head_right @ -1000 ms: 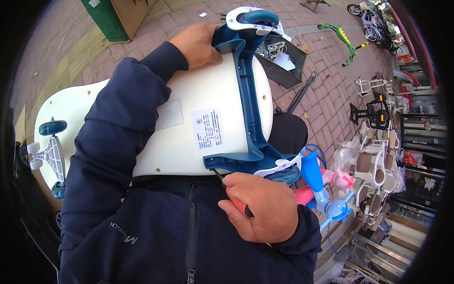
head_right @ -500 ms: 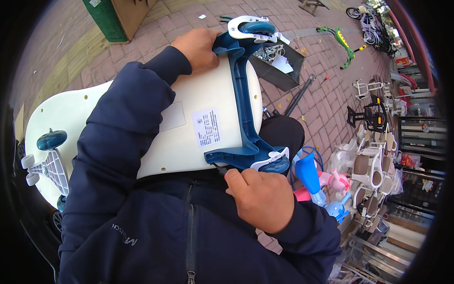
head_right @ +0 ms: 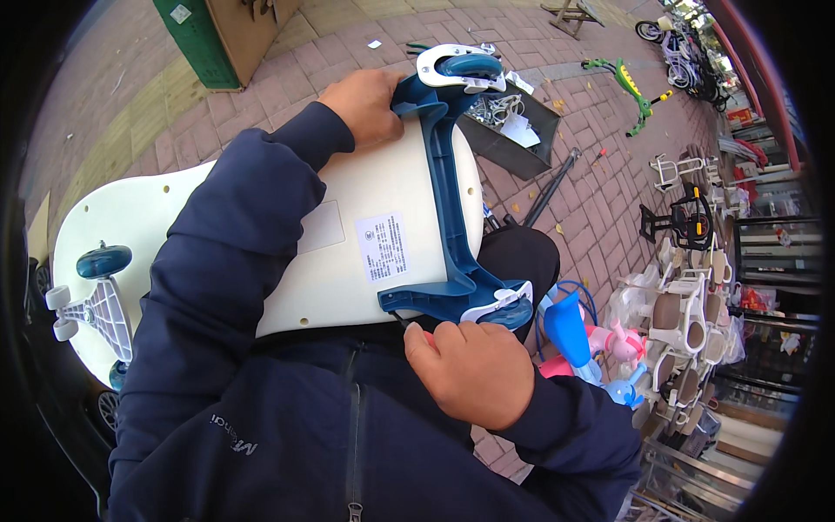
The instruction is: The person assembles a white and blue plastic ride-on toy by attaching wheels and a handle using a screwdriver. They tighten screws on the wheel axles and the handle mount, repositioning the toy to access different fastening points.
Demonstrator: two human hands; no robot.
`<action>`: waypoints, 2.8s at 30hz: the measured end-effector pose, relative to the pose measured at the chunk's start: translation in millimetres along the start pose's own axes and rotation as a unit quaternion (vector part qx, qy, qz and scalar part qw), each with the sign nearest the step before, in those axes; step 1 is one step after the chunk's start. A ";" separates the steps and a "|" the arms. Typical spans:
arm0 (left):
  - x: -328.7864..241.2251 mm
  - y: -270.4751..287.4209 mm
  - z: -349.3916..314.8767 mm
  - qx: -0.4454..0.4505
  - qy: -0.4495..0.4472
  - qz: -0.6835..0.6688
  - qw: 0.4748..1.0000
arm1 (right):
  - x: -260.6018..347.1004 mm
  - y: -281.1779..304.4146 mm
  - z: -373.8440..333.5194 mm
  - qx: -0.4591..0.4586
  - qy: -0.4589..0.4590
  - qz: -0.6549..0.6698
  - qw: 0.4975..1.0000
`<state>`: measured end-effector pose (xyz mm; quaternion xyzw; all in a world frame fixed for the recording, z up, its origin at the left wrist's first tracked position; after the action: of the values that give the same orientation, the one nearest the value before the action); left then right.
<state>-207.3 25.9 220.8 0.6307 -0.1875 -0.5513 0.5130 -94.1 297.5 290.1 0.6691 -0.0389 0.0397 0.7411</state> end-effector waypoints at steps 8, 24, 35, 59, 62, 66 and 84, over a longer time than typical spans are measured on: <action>4.1 0.8 3.0 0.002 0.003 -0.014 1.000 | -19.0 -2.9 2.1 -0.023 -0.110 0.065 0.992; -18.1 -9.9 -7.9 0.012 0.046 -0.040 0.998 | -32.0 147.9 28.0 -0.157 -0.115 0.115 0.974; -48.2 -58.8 -29.5 -0.381 0.114 0.067 0.915 | -28.5 103.7 176.3 -0.209 -0.012 0.164 0.964; -35.8 -55.0 -23.2 -0.256 0.127 0.019 0.958 | -45.3 68.6 209.6 -0.126 -0.016 0.141 0.982; -33.0 -52.2 -28.4 -0.240 0.132 0.015 0.962 | -31.6 51.6 217.6 -0.146 0.041 0.150 0.977; -34.8 -48.6 -30.4 -0.229 0.133 0.014 0.964 | -31.6 40.5 223.1 -0.091 0.022 0.151 0.984; -33.7 -50.2 -37.2 -0.210 0.140 0.026 0.967 | -38.6 23.1 193.0 -0.286 -0.056 0.212 0.933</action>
<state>-201.6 89.5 189.9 0.5751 -0.0101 -0.4706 0.6691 -136.0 107.6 328.3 0.4060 -0.2311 0.1460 0.8720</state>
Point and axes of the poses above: each hand's wrist, its own z-axis towards the middle knuckle, its own y-axis out of the back of the hand, x = y × z, the point moved 8 cm from there along z, towards the middle knuckle, and after that the axes turned 10 degrees about -x, right-handed, at the moved point
